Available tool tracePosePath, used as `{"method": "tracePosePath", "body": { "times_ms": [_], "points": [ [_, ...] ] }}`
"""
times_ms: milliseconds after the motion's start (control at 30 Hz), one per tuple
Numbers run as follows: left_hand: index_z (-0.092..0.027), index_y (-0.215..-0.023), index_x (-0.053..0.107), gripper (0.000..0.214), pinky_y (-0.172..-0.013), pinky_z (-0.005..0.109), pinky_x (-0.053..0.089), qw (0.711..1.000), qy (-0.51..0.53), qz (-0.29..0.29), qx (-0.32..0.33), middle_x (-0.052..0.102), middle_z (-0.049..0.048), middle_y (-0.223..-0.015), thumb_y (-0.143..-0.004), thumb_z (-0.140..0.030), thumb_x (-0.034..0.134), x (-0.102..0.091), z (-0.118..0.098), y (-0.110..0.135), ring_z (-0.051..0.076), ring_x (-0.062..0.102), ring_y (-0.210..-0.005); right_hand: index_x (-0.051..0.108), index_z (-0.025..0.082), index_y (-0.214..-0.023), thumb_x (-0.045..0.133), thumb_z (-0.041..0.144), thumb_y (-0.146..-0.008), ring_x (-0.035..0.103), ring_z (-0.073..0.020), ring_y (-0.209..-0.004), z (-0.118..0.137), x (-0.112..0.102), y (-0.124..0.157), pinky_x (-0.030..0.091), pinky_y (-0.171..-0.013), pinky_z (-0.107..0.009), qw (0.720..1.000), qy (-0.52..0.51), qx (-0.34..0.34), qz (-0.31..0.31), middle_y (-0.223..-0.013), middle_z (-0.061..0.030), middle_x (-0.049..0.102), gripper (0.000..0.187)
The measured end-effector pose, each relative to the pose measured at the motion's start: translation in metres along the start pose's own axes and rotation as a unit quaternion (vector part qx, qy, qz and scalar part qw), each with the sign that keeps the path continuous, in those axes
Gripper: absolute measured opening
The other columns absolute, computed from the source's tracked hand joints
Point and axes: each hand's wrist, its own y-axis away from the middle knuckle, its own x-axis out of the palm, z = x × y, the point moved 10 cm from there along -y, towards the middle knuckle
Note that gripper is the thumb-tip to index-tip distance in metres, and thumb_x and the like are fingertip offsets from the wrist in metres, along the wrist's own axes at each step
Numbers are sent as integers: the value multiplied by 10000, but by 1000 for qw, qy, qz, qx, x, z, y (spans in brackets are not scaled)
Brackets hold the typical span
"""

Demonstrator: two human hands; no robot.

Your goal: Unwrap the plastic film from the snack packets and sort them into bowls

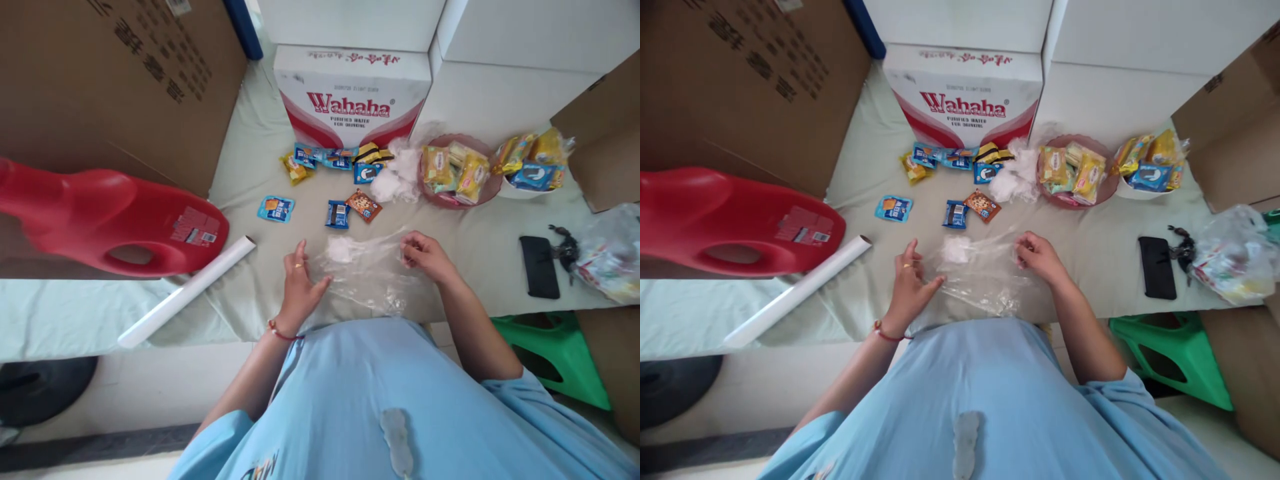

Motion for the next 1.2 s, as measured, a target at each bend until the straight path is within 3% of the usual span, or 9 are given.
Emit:
{"method": "tracePosePath", "body": {
  "times_ms": [133, 267, 400, 600, 700, 900, 1033, 1100, 1200],
  "points": [
    [-229, -1465, 572, 585, -1143, 567, 421, 965, -129, -118, 193, 602, 168, -1323, -893, -142, 663, -5, -61, 15, 330, 522, -1346, 593, 239, -873, 769, 557, -773, 525, -118, -476, -3, -18, 13, 407, -430, -234, 996, -32, 8, -87, -591, 63, 535, 377],
    [-268, -1178, 744, 398, -1136, 459, 436, 905, -85, 148, 389, 737, 74, -1261, -929, -41, 532, 74, -112, 31, 229, 585, -1343, 581, 243, -883, 772, 578, -757, 483, -108, -444, -9, -14, 20, 346, -398, -231, 993, -55, 16, -107, -588, 71, 521, 406],
    [-218, -830, 745, 260, -1128, 476, 454, 881, -63, 339, 325, 800, 65, -1115, -808, -33, 564, 120, -94, 27, 251, 639, -1290, 569, 249, -887, 749, 602, -749, 453, -109, -430, -18, -30, 18, 290, -396, -236, 991, -40, 26, -125, -565, 88, 463, 419],
    [-260, -641, 626, 230, -1223, 530, 393, 883, 60, 392, 249, 809, 20, -962, -712, -69, 518, 93, -70, 25, 246, 671, -1278, 599, 244, -887, 734, 600, -775, 405, -109, -446, -29, -70, 12, 278, -453, -252, 993, 25, 28, -109, -549, 85, 458, 397],
    [-261, -622, 577, 224, -1209, 540, 413, 900, 110, 378, 188, 810, 38, -976, -812, -159, 517, 80, -60, 23, 259, 650, -1305, 598, 244, -887, 710, 620, -793, 396, -113, -460, -33, -75, 9, 291, -483, -262, 993, 56, 29, -104, -556, 83, 462, 403],
    [-239, -515, 462, 521, -1025, 500, 519, 969, 46, 221, 102, 663, 64, -690, -1020, -360, 510, 80, -33, 15, 277, 701, -1054, 630, 226, -838, 650, 560, -814, 503, -165, -569, -34, -69, -7, 390, -585, -300, 978, 206, 31, -4, -624, 16, 566, 335],
    [-203, -734, 685, 265, -1029, 527, 528, 975, -52, 159, 146, 715, 164, -1096, -952, -347, 638, 83, -34, 20, 326, 635, -1182, 713, 198, -887, 655, 408, -808, 609, -242, -774, 21, -84, -28, 484, -757, -369, 926, 365, -70, -69, -861, -96, 691, 232],
    [-178, -981, 760, 230, -1100, 549, 496, 971, -68, 149, 175, 658, 200, -1321, -974, -368, 630, 81, -39, 23, 344, 573, -1312, 740, 190, -1007, 618, 363, -874, 641, -266, -883, 64, -69, -36, 502, -829, -387, 909, 375, -153, -100, -992, -131, 718, 250],
    [-208, -1214, 744, 310, -1174, 564, 441, 959, -96, 171, 207, 564, 171, -1529, -1033, -377, 557, 82, -46, 29, 340, 486, -1444, 751, 200, -1076, 540, 327, -984, 674, -258, -958, 103, -1, -49, 508, -856, -357, 902, 375, -214, -23, -1063, -118, 752, 263]
  ]
}}
